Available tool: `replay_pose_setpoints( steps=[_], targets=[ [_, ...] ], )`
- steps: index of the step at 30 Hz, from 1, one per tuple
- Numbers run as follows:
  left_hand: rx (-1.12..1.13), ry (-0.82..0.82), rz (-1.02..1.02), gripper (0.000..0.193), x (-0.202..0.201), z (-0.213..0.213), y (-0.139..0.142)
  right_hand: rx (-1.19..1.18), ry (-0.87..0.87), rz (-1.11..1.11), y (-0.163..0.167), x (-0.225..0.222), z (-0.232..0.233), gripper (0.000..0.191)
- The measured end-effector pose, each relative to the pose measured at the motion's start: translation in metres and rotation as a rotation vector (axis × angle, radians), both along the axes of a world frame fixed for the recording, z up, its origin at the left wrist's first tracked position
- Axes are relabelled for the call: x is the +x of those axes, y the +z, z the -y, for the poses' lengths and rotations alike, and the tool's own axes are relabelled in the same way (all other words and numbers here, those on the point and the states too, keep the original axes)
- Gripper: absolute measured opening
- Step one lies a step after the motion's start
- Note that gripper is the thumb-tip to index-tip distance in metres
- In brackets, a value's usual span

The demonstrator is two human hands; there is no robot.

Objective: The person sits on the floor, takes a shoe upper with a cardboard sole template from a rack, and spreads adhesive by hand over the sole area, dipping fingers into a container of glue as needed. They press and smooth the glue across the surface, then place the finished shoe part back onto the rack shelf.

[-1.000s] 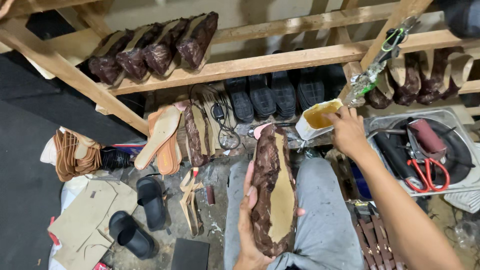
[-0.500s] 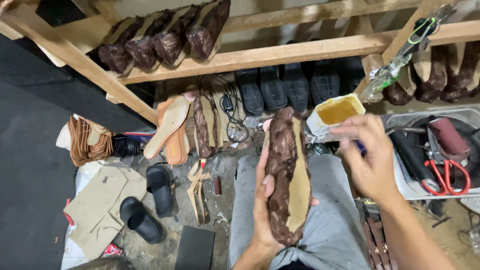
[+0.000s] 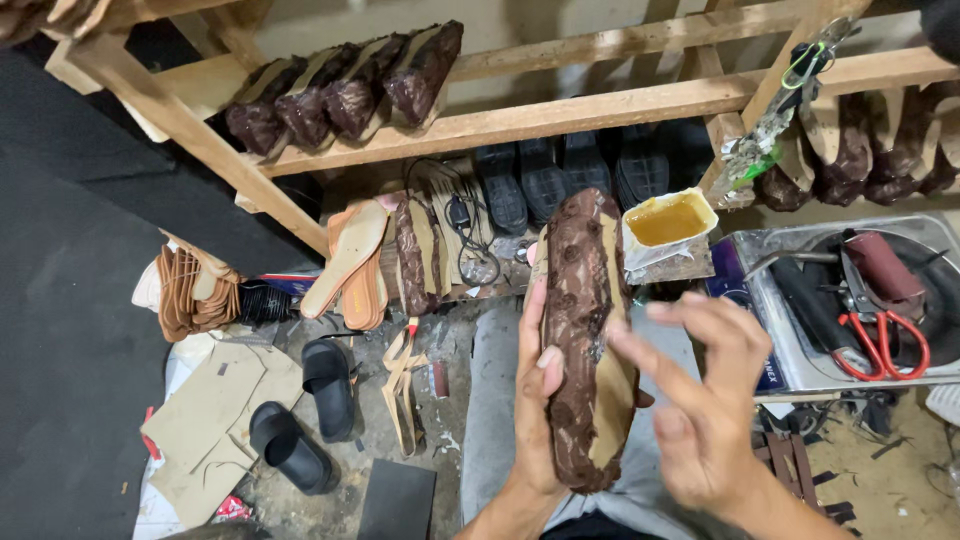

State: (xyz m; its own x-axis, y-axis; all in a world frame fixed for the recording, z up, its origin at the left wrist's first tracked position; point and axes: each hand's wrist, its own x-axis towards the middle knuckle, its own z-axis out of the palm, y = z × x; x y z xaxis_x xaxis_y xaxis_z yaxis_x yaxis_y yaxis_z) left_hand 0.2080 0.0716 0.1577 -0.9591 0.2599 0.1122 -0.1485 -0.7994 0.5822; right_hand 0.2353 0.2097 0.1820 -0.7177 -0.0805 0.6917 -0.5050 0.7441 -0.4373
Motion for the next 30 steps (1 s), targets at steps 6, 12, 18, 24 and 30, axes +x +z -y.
replay_pose_setpoints(
  steps=[6, 12, 18, 24, 30],
  targets=[
    [0.011, 0.012, -0.041, 0.082, 0.006, 0.002, 0.004, 0.109, 0.047, -0.152, -0.003, 0.0, -0.004, 0.051],
    [0.055, -0.053, 0.018, 0.078, 0.009, 0.003, 0.004, 0.123, 0.036, -0.137, 0.0, 0.001, -0.005, 0.053],
    [0.064, -0.069, 0.017, 0.075, 0.01, 0.004, 0.005, 0.098, 0.062, -0.112, -0.002, -0.002, -0.009, 0.058],
    [0.103, -0.075, 0.054, 0.07, 0.009, 0.001, 0.007, 0.107, 0.053, -0.144, -0.005, 0.0, -0.011, 0.058],
    [0.067, -0.075, 0.081, 0.067, 0.008, 0.001, 0.005, 0.136, 0.125, -0.23, -0.008, 0.002, -0.012, 0.053]
  ],
)
